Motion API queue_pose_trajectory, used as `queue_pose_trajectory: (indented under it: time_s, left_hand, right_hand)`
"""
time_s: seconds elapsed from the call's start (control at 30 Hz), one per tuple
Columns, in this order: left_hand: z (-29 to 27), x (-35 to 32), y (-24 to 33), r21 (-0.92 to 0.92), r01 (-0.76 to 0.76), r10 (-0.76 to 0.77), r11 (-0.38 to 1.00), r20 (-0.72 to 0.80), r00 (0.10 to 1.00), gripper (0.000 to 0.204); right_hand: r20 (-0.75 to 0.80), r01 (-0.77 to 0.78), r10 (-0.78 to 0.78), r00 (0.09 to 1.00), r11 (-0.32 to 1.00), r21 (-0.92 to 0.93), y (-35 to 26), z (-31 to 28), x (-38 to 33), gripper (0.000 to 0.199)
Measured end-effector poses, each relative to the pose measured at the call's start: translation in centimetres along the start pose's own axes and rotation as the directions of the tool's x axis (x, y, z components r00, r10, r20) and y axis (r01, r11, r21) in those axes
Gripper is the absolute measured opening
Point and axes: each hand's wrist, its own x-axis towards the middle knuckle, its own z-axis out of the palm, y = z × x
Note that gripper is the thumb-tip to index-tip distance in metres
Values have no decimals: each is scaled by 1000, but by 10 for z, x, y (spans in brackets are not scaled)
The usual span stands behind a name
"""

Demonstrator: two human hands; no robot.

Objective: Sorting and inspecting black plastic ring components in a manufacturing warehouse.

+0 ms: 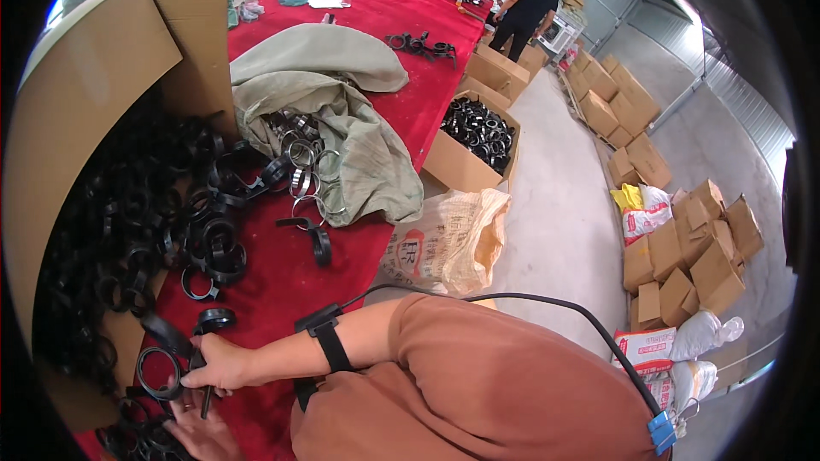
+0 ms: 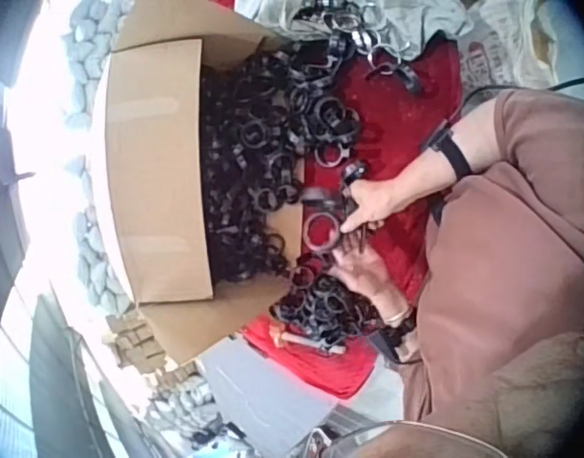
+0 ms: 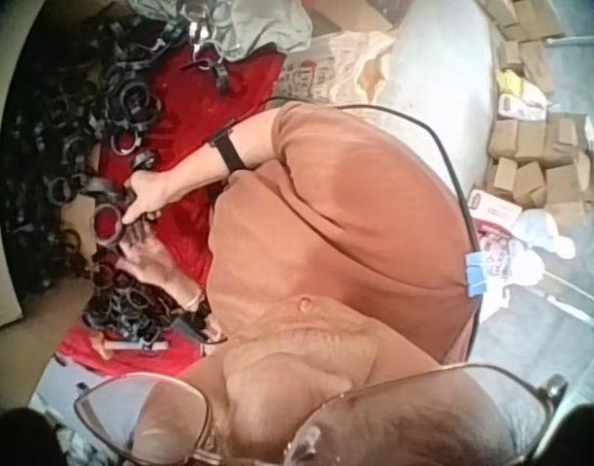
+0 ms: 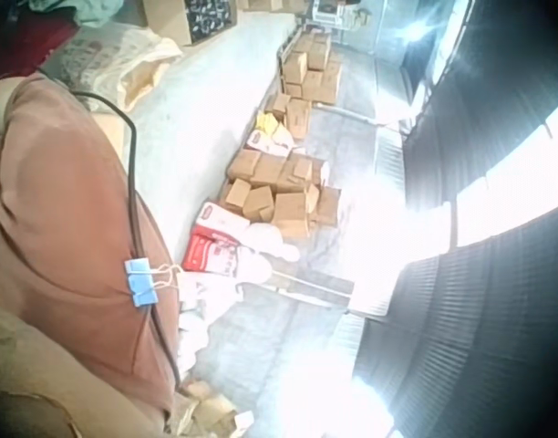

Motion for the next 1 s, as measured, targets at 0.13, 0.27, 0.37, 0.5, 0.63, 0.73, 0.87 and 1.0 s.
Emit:
queue_pose_trajectory:
  time_s: [0.13, 0.27, 0.37, 0.5, 0.63, 0.73, 0.87, 1.0]
  left_hand:
    - [-33, -16, 11, -11, 91, -91, 996, 28, 995, 41]
    - [-16, -12, 4, -127, 2, -33, 992, -243, 969, 36]
    - [-3, -18, 3, -75, 51, -70, 996, -280, 958, 33]
    - [2, -25, -11, -126, -41, 10, 991, -242, 970, 45]
    - [-2, -33, -12, -149, -51, 2, 988, -315, 949, 48]
    - [-7, -38, -16, -177, -64, 5, 982, -314, 949, 49]
    - [-2, -43, -16, -50, -116, 91, 992, -357, 930, 41]
    - [-22, -52, 38, 455, 57, 230, 889, -549, 804, 35]
  right_hand:
    - [169, 127, -76, 983, 939, -318, 11, 28, 0, 38]
    - [-2, 312, -469, 883, 590, -744, -6, 4, -6, 40]
    - [16, 307, -488, 873, 523, -795, -13, 0, -16, 38]
    - [268, 441, -530, 804, 230, -868, 11, -4, -15, 39]
    - [326, 468, -480, 814, 210, -859, 22, 3, -20, 37]
    - [325, 464, -449, 833, 245, -851, 29, 3, -23, 38]
    - [347, 426, -265, 900, 360, -830, 34, 8, -39, 37]
    - [462, 540, -303, 833, 268, -798, 28, -2, -44, 37]
